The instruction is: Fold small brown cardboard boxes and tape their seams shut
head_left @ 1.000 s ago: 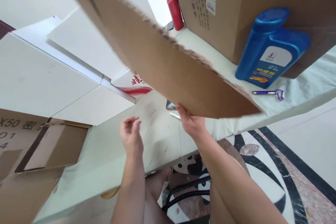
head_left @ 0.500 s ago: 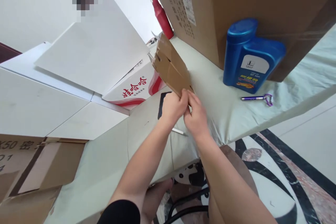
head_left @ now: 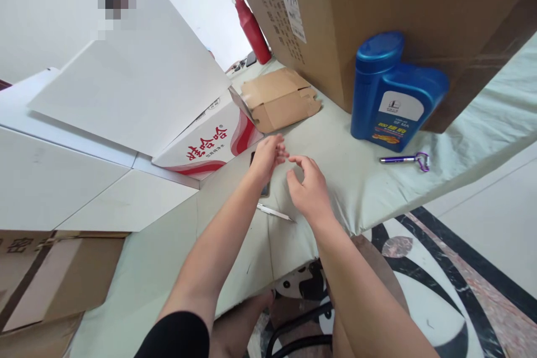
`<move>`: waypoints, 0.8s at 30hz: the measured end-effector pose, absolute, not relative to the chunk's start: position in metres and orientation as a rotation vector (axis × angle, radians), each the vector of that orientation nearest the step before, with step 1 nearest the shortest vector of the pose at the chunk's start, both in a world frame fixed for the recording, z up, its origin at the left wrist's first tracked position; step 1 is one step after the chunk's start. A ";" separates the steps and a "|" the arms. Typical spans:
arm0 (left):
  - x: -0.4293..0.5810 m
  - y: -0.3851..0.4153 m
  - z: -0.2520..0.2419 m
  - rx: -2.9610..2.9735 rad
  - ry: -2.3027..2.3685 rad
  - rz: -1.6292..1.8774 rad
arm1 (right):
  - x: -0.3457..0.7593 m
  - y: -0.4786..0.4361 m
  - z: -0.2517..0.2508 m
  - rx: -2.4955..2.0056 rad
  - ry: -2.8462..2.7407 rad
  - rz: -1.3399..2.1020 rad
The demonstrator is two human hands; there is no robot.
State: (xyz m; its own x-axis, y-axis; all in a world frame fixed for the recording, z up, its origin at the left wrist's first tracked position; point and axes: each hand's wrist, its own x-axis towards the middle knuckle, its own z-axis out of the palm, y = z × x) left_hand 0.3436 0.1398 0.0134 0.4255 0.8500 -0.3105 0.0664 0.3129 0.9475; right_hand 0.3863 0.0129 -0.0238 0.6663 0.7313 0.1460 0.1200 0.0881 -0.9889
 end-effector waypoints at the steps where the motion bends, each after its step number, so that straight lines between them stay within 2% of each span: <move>1: 0.324 0.128 0.010 1.132 0.985 0.644 | 0.385 0.013 -0.024 -1.426 -0.758 0.540; 8: 0.162 0.066 -0.019 0.839 1.082 0.757 | 0.364 0.008 -0.028 -1.413 -0.820 0.704; 13: 0.085 0.046 -0.031 0.581 1.115 0.929 | 0.338 -0.001 -0.036 -1.475 -1.010 0.717; 24: 0.006 0.035 -0.023 0.284 0.947 1.146 | 0.286 -0.018 -0.082 -1.681 -1.725 0.295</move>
